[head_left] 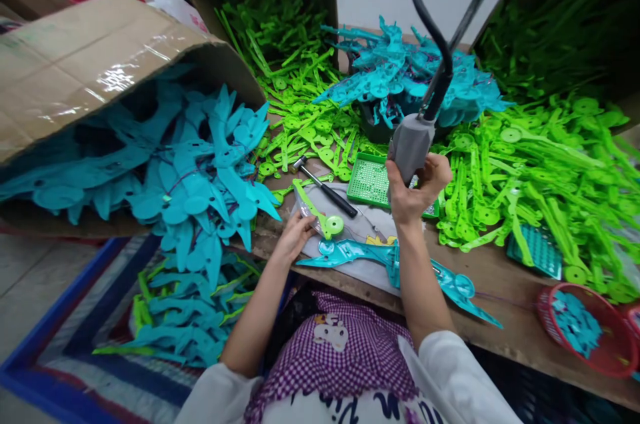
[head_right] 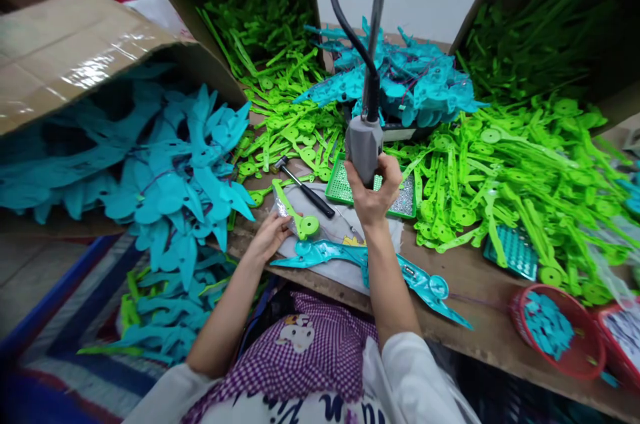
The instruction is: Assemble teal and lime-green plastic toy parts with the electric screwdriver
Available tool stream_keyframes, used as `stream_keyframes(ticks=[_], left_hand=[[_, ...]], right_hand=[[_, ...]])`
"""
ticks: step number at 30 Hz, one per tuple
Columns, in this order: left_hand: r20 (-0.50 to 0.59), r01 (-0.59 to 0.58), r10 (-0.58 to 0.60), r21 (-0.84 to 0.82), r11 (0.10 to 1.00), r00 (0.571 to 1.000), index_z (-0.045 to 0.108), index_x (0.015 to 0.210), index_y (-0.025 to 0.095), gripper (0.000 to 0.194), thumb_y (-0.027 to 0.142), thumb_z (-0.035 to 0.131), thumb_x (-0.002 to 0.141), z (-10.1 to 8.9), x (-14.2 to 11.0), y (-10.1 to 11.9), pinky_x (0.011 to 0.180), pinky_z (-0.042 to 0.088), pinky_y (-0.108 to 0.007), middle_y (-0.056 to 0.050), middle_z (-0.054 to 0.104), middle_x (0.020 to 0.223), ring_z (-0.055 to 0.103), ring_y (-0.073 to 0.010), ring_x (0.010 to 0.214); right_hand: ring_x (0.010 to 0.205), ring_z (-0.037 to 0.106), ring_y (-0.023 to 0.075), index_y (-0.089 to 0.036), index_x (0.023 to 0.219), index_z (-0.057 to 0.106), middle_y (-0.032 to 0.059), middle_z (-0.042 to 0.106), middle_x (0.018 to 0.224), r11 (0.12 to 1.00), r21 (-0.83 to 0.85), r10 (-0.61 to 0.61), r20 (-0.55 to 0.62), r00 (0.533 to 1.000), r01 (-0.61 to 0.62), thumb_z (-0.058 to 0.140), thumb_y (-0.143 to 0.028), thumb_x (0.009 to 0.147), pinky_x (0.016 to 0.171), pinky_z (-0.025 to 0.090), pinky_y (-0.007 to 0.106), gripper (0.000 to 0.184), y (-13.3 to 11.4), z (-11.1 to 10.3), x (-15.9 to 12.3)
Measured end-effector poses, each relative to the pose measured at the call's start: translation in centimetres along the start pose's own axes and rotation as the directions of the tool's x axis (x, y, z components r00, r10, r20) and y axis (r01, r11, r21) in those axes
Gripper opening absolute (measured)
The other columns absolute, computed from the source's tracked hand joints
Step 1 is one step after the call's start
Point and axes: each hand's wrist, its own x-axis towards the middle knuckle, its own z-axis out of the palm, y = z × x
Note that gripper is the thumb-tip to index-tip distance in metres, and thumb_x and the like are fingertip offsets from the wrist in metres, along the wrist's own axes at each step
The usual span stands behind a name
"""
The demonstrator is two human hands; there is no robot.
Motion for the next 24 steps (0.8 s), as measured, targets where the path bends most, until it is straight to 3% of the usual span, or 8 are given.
stream_keyframes(ticks=[6,8,10,12,15,17,19,24], left_hand=[[0.008,-0.009,0.010,-0.033,0.999,1.000,0.058,0.105,0.017,0.041,0.017,0.074,0.067,0.1,-0.5,-0.1,0.067,0.054,-0.025,-0.005,0.071,0.085,0.068,-0.0175,0.079],[0.035,-0.027,0.028,-0.032,0.999,0.999,0.055,0.109,0.019,0.050,0.017,0.078,0.065,0.2,-0.7,-0.2,0.067,0.054,-0.024,-0.004,0.071,0.090,0.067,-0.0168,0.081],[0.055,-0.033,0.035,-0.034,0.999,0.998,0.053,0.113,0.023,0.060,0.016,0.081,0.061,0.4,-0.7,-0.4,0.065,0.055,-0.024,-0.002,0.070,0.093,0.067,-0.0159,0.080],[0.041,-0.025,0.027,-0.046,0.999,0.999,0.053,0.111,0.024,0.061,0.017,0.083,0.058,0.6,-0.6,-0.7,0.061,0.054,-0.023,-0.001,0.069,0.093,0.066,-0.0156,0.077],[0.003,-0.035,0.035,-0.066,0.997,0.999,0.055,0.106,0.022,0.058,0.020,0.085,0.057,1.1,0.0,-1.3,0.061,0.054,-0.024,-0.002,0.068,0.094,0.066,-0.0175,0.078],[-0.004,-0.054,0.054,-0.059,0.997,0.999,0.055,0.109,0.021,0.062,0.021,0.086,0.055,1.4,0.3,-1.6,0.066,0.055,-0.027,-0.004,0.068,0.098,0.066,-0.0205,0.084],[-0.006,-0.071,0.071,-0.043,0.997,0.997,0.055,0.109,0.020,0.065,0.022,0.087,0.053,1.5,0.5,-1.7,0.071,0.055,-0.031,-0.007,0.068,0.101,0.066,-0.0237,0.091],[0.035,-0.118,0.121,-0.074,0.990,0.992,0.056,0.109,0.019,0.065,0.019,0.087,0.051,1.4,0.6,-1.8,0.078,0.055,-0.033,-0.007,0.068,0.103,0.064,-0.0267,0.100]], right_hand=[[0.097,0.060,0.0234,-0.029,0.134,0.033,0.0114,0.047,0.118,0.993,-0.084,-0.080,-0.032,0.996,0.077,0.063,-0.047,0.081,0.073,0.055,0.042,0.063,-0.5,-0.6,0.2],[0.092,0.061,0.0215,-0.028,0.136,0.031,0.0118,0.047,0.118,0.999,-0.017,-0.033,-0.033,0.999,0.033,0.062,-0.048,0.081,0.071,0.056,0.040,0.066,-1.0,-0.5,0.2],[0.085,0.062,0.0187,-0.026,0.133,0.036,0.0104,0.052,0.111,0.991,0.105,0.084,0.048,0.995,-0.088,0.059,-0.049,0.083,0.070,0.056,0.038,0.060,-1.5,-0.1,-0.1],[0.074,0.062,0.0157,-0.022,0.121,0.049,0.0066,0.058,0.095,0.930,0.239,0.223,0.235,0.946,-0.278,0.056,-0.048,0.084,0.067,0.056,0.035,0.046,-2.3,0.5,-0.7],[0.061,0.060,0.0136,-0.019,0.097,0.060,0.0017,0.061,0.075,0.758,0.345,0.362,0.483,0.797,-0.553,0.059,-0.049,0.080,0.060,0.055,0.031,0.035,-3.7,1.6,-2.3],[0.057,0.059,0.0135,-0.018,0.089,0.061,0.0001,0.062,0.066,0.666,0.367,0.390,0.571,0.722,-0.649,0.063,-0.051,0.076,0.056,0.053,0.029,0.035,-4.7,2.3,-3.7],[0.052,0.058,0.0132,-0.018,0.087,0.062,-0.0015,0.060,0.060,0.606,0.387,0.407,0.599,0.689,-0.695,0.065,-0.054,0.072,0.051,0.051,0.028,0.039,-5.3,3.0,-5.1],[0.046,0.054,0.0132,-0.019,0.086,0.061,-0.0041,0.052,0.051,0.531,0.432,0.418,0.615,0.669,-0.729,0.062,-0.069,0.064,0.045,0.047,0.027,0.055,-5.0,3.8,-7.9]])
